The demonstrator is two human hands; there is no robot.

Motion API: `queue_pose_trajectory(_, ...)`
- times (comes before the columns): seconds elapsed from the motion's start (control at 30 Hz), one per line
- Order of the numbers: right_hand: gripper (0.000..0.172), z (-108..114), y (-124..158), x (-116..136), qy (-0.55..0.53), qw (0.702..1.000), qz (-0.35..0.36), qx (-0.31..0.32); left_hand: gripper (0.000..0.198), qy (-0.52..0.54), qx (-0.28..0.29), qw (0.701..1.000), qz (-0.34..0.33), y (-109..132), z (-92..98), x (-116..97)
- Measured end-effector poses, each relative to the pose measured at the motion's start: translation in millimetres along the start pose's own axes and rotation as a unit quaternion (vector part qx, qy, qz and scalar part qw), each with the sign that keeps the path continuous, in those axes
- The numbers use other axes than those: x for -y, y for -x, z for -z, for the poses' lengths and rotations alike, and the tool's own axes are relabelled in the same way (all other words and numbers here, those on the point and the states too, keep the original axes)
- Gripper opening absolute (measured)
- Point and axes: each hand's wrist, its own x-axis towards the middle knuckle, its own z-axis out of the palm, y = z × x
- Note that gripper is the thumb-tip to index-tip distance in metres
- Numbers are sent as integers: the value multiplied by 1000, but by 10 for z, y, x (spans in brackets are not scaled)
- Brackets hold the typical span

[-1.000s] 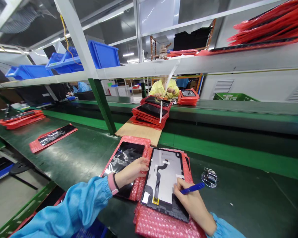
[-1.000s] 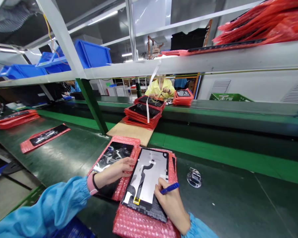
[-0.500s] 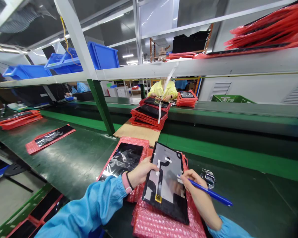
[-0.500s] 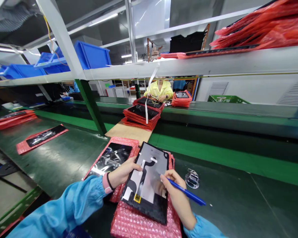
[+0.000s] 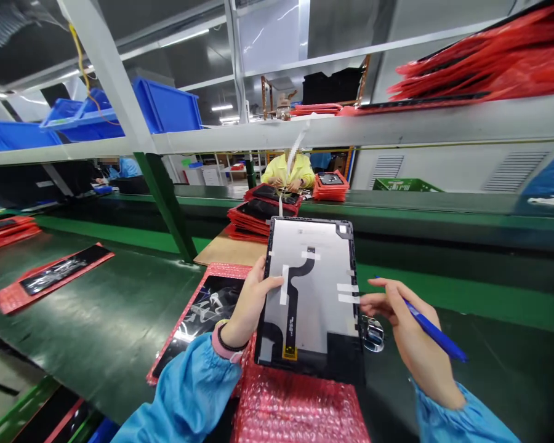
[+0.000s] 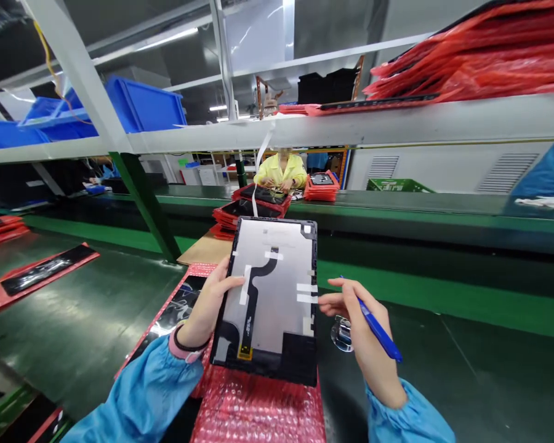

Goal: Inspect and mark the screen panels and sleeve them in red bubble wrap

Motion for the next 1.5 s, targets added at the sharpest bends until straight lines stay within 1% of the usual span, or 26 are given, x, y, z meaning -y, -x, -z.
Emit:
queue_pose_trajectory(0.07,29,-39,-18,27,-12,1000,-11,18,40,15,11,999,-28,-28,-39,-61)
queue_pose_trajectory(0.17,29,-90,-17,69,-72,994,-35,72,43,25,14,998,-60,-64,-76,-142)
queue_pose_trajectory(0.23,29,-110,1,109,-92,991,-23,92,43,24,10,997,-78,-81,-88,-187)
queue_pose_trajectory(0.27,30,-116,11,130,-80,992,-8,99,43,22,8,996,-83,-85,-91,-205)
queue_pose_trajectory(0.33,34,-123,25,170,-21,994,23,108,42,19,7,996,-88,-84,-87,-231)
queue_pose_trajectory(0.47,38,-145,27,223,99,986,42,125,44,16,5,996,-84,-54,-47,-249)
queue_pose_trajectory(0.57,39,-165,31,264,157,974,51,155,47,18,-1,997,-76,-28,-3,-249)
queue_pose_trajectory(0.67,41,-176,47,307,217,955,66,192,49,23,-7,998,-61,-23,36,-247)
queue_pose_trajectory(0.73,41,-173,61,312,236,948,73,200,51,24,-7,998,-54,-28,61,-248)
queue_pose_trajectory(0.8,38,-163,74,289,219,955,73,188,52,25,-6,998,-50,-32,86,-251)
queue_pose_trajectory(0.87,33,-153,84,253,174,967,59,179,51,22,-6,999,-49,-34,113,-254)
queue_pose_trajectory(0.93,30,-152,89,230,112,973,29,200,49,13,-6,999,-47,-34,139,-255)
queue_pose_trajectory(1.03,27,-175,90,241,34,967,-14,251,45,1,-4,999,-53,-36,166,-253)
queue_pose_trajectory(1.07,25,-186,90,253,32,967,-16,252,44,-2,-2,998,-55,-36,171,-251)
queue_pose_trajectory(1.13,24,-211,91,279,72,972,2,226,43,-5,7,998,-58,-33,173,-245)
queue_pose_trajectory(1.2,31,-238,91,292,134,973,23,185,43,-6,20,998,-60,-20,163,-237)
queue_pose_trajectory(1.27,38,-267,88,284,181,971,28,152,43,-8,28,998,-60,2,141,-227)
queue_pose_trajectory(1.37,42,-303,73,235,236,964,30,115,41,-22,25,998,-60,32,101,-208)
queue_pose_trajectory(1.5,45,-307,31,160,269,959,63,64,40,-30,23,998,-58,38,65,-187)
